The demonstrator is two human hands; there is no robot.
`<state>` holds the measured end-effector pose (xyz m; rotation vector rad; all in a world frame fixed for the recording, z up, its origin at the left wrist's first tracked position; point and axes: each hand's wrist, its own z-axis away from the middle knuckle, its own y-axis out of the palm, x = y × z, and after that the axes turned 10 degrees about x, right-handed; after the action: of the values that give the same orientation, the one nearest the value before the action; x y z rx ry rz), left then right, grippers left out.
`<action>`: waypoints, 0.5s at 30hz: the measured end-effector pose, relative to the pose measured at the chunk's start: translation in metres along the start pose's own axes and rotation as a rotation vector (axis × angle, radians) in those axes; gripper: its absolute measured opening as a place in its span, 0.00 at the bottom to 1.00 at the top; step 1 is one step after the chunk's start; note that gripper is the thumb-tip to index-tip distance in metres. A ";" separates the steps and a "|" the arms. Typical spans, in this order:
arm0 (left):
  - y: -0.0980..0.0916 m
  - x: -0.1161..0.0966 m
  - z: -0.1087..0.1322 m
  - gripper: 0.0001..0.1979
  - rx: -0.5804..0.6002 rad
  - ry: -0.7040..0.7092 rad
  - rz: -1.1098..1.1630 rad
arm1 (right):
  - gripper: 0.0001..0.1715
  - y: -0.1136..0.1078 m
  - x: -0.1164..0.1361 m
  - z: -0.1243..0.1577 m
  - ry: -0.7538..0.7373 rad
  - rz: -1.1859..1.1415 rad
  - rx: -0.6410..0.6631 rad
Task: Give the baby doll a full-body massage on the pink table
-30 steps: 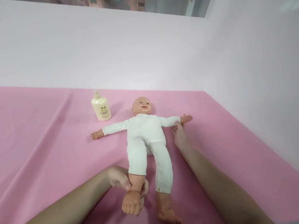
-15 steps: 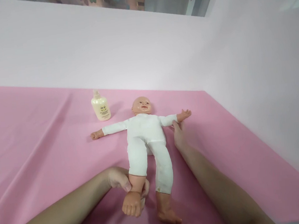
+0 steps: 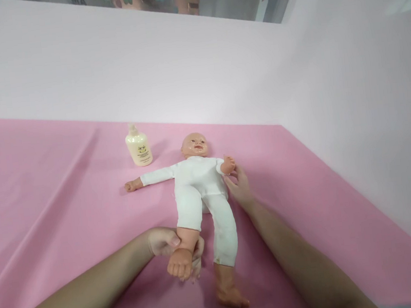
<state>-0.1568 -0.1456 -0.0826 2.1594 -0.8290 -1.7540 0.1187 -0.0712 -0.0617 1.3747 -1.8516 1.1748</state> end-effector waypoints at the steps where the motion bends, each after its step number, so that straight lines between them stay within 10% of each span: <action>1: 0.000 0.001 0.000 0.26 -0.018 -0.009 -0.009 | 0.27 0.000 0.001 0.001 -0.027 0.039 0.020; 15: 0.008 -0.011 -0.003 0.26 -0.029 -0.079 0.000 | 0.26 0.001 0.006 0.002 -0.018 0.037 0.058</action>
<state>-0.1578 -0.1465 -0.0685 2.0844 -0.8171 -1.8501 0.1159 -0.0753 -0.0578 1.3925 -1.8762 1.2481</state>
